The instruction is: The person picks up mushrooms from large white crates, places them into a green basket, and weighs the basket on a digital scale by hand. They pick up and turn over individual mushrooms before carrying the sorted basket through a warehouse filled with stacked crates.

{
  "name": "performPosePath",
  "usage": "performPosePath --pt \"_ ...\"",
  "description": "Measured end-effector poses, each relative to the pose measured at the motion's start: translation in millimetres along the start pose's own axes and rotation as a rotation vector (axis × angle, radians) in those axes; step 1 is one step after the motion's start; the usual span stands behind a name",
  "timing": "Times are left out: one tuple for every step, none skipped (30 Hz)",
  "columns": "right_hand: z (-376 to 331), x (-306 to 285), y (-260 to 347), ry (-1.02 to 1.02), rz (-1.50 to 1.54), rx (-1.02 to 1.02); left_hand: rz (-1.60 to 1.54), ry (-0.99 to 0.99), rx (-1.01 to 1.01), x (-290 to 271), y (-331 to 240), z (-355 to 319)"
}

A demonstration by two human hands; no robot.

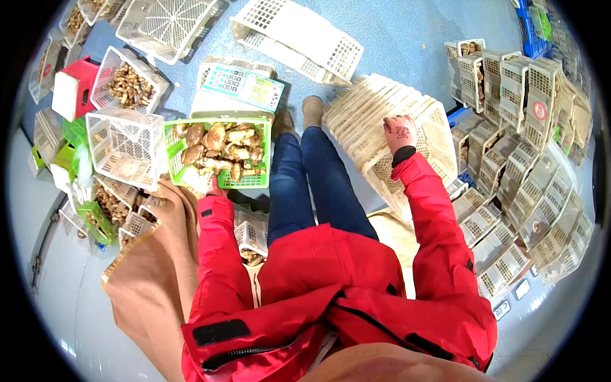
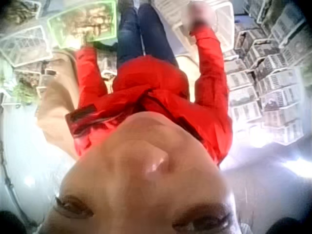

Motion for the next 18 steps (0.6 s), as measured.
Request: performPosePath --pt "-4.7 9.4 -15.7 0.021 -0.007 0.030 0.009 0.007 0.001 7.1 -7.4 -11.8" --pt "-9.0 9.9 -23.6 0.008 0.007 0.042 -0.028 0.119 0.046 18.1 -18.7 -30.9" --pt "-18.4 16.8 -41.8 0.007 -0.010 0.085 -0.060 0.250 0.082 44.7 -32.1 -50.7" --pt "-27.5 28.4 -60.1 0.016 -0.047 0.117 -0.042 0.204 0.091 54.3 -45.8 -65.2" --pt "-32.1 37.0 -75.3 0.024 -0.080 0.138 -0.053 0.148 0.033 56.5 -52.1 -80.3" --pt "-37.5 33.0 -84.2 -0.051 -0.065 0.124 -0.017 0.168 0.112 64.7 -64.3 -99.4" --pt "-43.2 39.7 -104.4 -0.020 -0.034 0.168 0.020 0.199 0.196 75.1 -81.2 -116.4" --pt "-27.9 35.7 -98.5 0.121 -0.093 0.118 -0.041 0.383 0.230 43.5 -83.2 -114.0" --pt "-56.2 71.2 -165.6 0.081 -0.261 0.254 -0.007 0.250 0.228 90.4 -92.8 -130.4" --pt "-51.2 65.6 -157.6 0.087 -0.188 0.231 -0.097 0.121 0.209 90.6 -97.2 -151.3" --pt "-53.8 51.0 -156.2 0.075 -0.111 0.234 -0.178 0.025 0.198 98.2 -108.1 -164.9" --pt "-62.0 50.8 -170.1 0.192 -0.128 0.263 -0.185 0.173 0.209 125.7 -119.9 -180.0" --pt "-63.9 64.9 -185.0 0.233 -0.076 0.223 -0.234 0.137 0.194 140.5 -126.4 -194.4" --pt "-54.0 64.6 -191.7 0.264 0.049 0.275 -0.200 0.322 0.298 153.8 -136.3 -202.9" --pt "-57.3 69.5 -201.8 0.304 0.176 0.359 -0.143 0.527 0.375 196.4 -150.9 -227.7" --pt "-61.1 73.5 -213.5 0.340 0.308 0.442 -0.020 0.256 0.269 203.6 -150.8 -238.8" --pt "-51.7 66.5 -205.6 0.378 0.451 0.462 -0.166 0.882 0.260 216.0 -157.1 -251.9" --pt "-48.2 57.5 -212.8 0.343 0.505 0.438 -0.183 0.572 0.294 222.6 -155.8 -249.4"
Point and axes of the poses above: each hand's wrist, its own z-axis towards the middle knuckle, its own x-axis out of the palm, y = z × x, the point moved 8 cm from there along z, towards the middle knuckle
